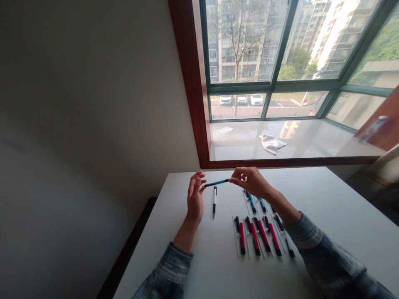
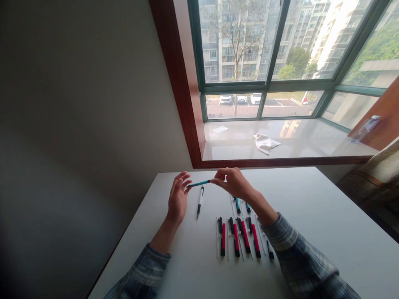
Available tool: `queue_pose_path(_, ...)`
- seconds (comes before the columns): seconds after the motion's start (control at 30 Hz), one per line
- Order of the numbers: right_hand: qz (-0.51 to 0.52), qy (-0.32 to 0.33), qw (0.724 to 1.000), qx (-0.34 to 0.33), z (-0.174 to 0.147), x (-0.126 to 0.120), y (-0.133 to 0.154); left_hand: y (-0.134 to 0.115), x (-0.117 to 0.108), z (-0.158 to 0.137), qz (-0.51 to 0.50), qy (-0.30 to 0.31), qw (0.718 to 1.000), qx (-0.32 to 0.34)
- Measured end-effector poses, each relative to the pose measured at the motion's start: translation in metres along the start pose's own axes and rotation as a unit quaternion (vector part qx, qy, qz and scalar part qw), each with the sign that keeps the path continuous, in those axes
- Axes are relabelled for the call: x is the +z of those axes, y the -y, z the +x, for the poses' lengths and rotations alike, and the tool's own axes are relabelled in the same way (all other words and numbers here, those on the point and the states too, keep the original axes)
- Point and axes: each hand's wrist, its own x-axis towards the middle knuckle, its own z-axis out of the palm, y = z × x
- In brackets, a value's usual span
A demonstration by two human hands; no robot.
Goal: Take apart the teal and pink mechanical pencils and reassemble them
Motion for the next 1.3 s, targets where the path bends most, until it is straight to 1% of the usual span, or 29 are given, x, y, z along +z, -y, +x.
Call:
queue_pose_path(0.1,-0.015,0.013,1.000,-0.009,-0.001,0.007,0.009,0.005,0.002,-0.001,-0.072,0.008,0.996,-0.053)
queue_pose_path(0.13,-0.025,0.009,1.000,-0.011,-0.002,0.007,0.011,0.007,0.002,-0.001,-0.085,-0.003,0.993,-0.077)
queue_pose_path(0.17,-0.036,-0.004,0.999,-0.011,-0.002,0.006,0.012,0.008,0.001,-0.001,-0.093,-0.025,0.990,-0.098)
queue_pose_path(0.23,-0.057,-0.052,0.997,-0.009,-0.003,0.003,0.012,0.010,-0.002,0.000,-0.118,-0.083,0.981,-0.130)
queue_pose_path(0.27,-0.064,-0.078,0.995,-0.009,-0.003,0.002,0.011,0.010,-0.003,0.000,-0.146,-0.085,0.975,-0.147)
queue_pose_path(0.33,-0.075,-0.108,0.991,-0.014,-0.005,0.004,0.013,0.009,-0.005,0.001,-0.206,-0.065,0.960,-0.177)
queue_pose_path(0.43,-0.094,-0.099,0.991,-0.014,-0.013,0.019,0.023,0.005,-0.006,0.001,-0.268,-0.034,0.942,-0.201)
queue_pose_path(0.57,-0.111,-0.072,0.991,0.031,-0.028,0.044,0.040,-0.001,-0.004,-0.001,-0.299,-0.021,0.931,-0.210)
queue_pose_path(0.7,-0.084,-0.048,0.992,0.082,-0.040,0.061,0.048,-0.009,0.000,-0.006,-0.286,0.036,0.934,-0.209)
queue_pose_path(0.77,-0.070,-0.022,0.992,0.099,-0.044,0.064,0.048,-0.012,0.001,-0.008,-0.259,0.064,0.944,-0.196)
queue_pose_path(0.83,-0.052,0.002,0.993,0.104,-0.047,0.060,0.046,-0.013,-0.002,-0.007,-0.208,0.077,0.959,-0.178)
queue_pose_path(0.87,-0.040,0.004,0.994,0.103,-0.049,0.054,0.043,-0.013,-0.005,-0.005,-0.169,0.076,0.969,-0.164)
queue_pose_path(0.9,-0.025,0.000,0.994,0.102,-0.051,0.046,0.038,-0.012,-0.010,-0.002,-0.120,0.060,0.981,-0.142)
queue_pose_path(0.97,0.001,-0.038,0.993,0.111,-0.057,0.023,0.021,-0.007,-0.022,0.006,0.005,0.026,0.994,-0.105)
queue_pose_path(1.03,0.019,-0.086,0.988,0.127,-0.067,-0.005,-0.005,-0.001,-0.034,0.015,0.131,0.029,0.986,-0.098)
queue_pose_path(1.1,0.023,-0.136,0.979,0.150,-0.081,-0.034,-0.038,0.005,-0.041,0.019,0.256,0.056,0.959,-0.105)
queue_pose_path(1.2,-0.007,-0.201,0.958,0.204,-0.106,-0.067,-0.088,0.009,-0.040,0.018,0.327,0.062,0.937,-0.104)
queue_pose_path(1.3,-0.045,-0.225,0.943,0.242,-0.128,-0.084,-0.122,0.008,-0.030,0.013,0.397,0.087,0.908,-0.104)
